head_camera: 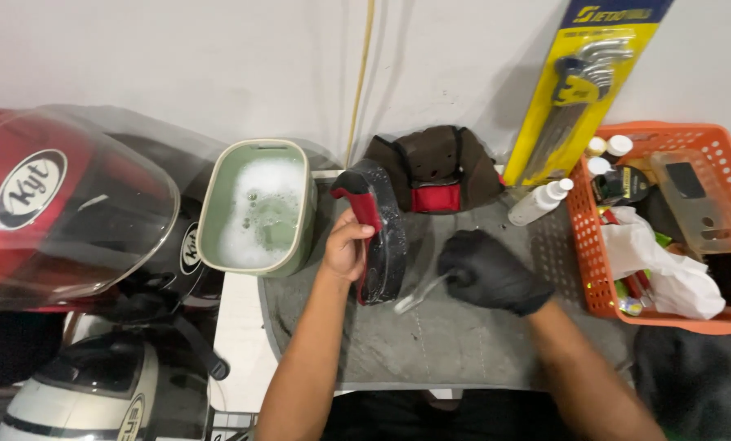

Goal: The person scrubs the interior padding of a red and black motorcycle helmet liner using a toothbrush and soapy water. They hold the liner in their left hand and scrub with their right hand, occasionally dipping the brush into a bucket of water.

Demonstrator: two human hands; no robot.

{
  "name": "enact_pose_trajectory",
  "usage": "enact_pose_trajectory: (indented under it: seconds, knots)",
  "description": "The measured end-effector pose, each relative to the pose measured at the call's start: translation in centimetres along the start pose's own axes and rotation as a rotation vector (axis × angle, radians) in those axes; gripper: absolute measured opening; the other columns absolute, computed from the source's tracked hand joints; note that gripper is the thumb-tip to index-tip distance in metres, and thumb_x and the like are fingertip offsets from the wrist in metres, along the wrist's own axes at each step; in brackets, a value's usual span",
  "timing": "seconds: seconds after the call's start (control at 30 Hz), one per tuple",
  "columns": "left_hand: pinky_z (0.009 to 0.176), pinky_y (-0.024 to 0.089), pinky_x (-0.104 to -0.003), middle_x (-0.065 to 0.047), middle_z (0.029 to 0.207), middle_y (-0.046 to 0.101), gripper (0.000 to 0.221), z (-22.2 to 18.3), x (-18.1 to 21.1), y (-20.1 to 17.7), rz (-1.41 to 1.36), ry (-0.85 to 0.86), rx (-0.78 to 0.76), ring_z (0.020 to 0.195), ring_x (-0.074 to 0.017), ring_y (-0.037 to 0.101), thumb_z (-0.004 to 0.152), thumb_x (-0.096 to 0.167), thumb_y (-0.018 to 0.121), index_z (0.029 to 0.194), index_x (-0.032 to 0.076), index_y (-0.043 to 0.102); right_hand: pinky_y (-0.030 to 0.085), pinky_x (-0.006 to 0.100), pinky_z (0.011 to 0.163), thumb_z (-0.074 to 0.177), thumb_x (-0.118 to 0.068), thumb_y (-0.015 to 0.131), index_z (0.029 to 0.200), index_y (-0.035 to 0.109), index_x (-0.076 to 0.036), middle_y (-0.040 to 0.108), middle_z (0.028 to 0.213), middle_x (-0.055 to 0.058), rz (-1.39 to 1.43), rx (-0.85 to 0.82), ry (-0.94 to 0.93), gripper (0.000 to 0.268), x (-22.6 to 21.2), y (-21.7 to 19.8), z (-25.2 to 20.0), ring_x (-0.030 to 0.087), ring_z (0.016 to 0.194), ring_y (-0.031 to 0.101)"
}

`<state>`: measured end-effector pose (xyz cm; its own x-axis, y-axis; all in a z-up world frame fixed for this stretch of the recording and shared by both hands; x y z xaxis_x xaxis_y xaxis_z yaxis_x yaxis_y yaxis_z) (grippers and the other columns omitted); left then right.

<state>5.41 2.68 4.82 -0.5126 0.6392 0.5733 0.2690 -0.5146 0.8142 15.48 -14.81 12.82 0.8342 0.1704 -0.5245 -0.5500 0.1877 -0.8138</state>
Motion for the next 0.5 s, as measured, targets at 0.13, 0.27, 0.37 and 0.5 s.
enact_pose_trajectory:
  seconds: [0.13,0.27,0.37,0.5]
  knots:
    - [0.066,0.058,-0.039,-0.016,0.071,0.067,0.029,0.5,-0.6,-1.5,-0.028,-0.001,-0.017,0.066,-0.0273,0.069,0.066,0.002,0.064,0.094,0.000,0.070,0.055,0.040,0.062,0.073,-0.010,0.075,0.086,0.072,-0.010,0.067,0.074,0.008,0.410,0.178,0.144,0.013,2.1,-3.3,-2.9,0.030,0.071,0.068]
    - [0.073,0.057,-0.037,-0.013,0.078,0.070,0.034,1.4,-1.6,-3.4,-0.003,0.028,0.018,0.074,-0.0241,0.069,0.064,0.006,0.067,0.098,0.004,0.071,0.052,0.032,0.062,0.086,-0.006,0.076,0.103,0.076,-0.008,0.066,0.078,0.009,0.341,0.438,0.180,0.018,-4.2,-6.9,0.2,0.023,0.068,0.061]
    - [0.081,0.056,-0.035,-0.011,0.086,0.072,0.034,0.8,-2.2,-3.1,0.006,0.036,0.047,0.083,-0.0208,0.070,0.068,0.009,0.065,0.101,0.007,0.072,0.054,0.040,0.063,0.090,-0.009,0.073,0.112,0.074,-0.011,0.069,0.087,0.012,-0.034,0.327,0.006,0.022,-14.0,-8.0,7.2,0.031,0.075,0.065]
    - [0.087,0.056,-0.037,-0.012,0.093,0.074,0.033,-0.7,-2.0,-2.9,-0.017,0.009,0.060,0.091,-0.0216,0.071,0.074,0.010,0.063,0.105,0.008,0.072,0.038,0.051,0.046,0.074,-0.024,0.062,0.060,0.058,-0.018,0.061,0.060,0.009,-0.756,0.155,-0.145,0.016,-15.6,1.2,17.8,0.036,0.053,0.064]
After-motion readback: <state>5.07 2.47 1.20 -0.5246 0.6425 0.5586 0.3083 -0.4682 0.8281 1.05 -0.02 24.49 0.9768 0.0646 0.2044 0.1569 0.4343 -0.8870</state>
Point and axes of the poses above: each hand's wrist, its own z-axis towards the middle knuckle, its own y-axis out of the palm, x = y × z, the point moved 6 cm from there along z, towards the middle knuckle
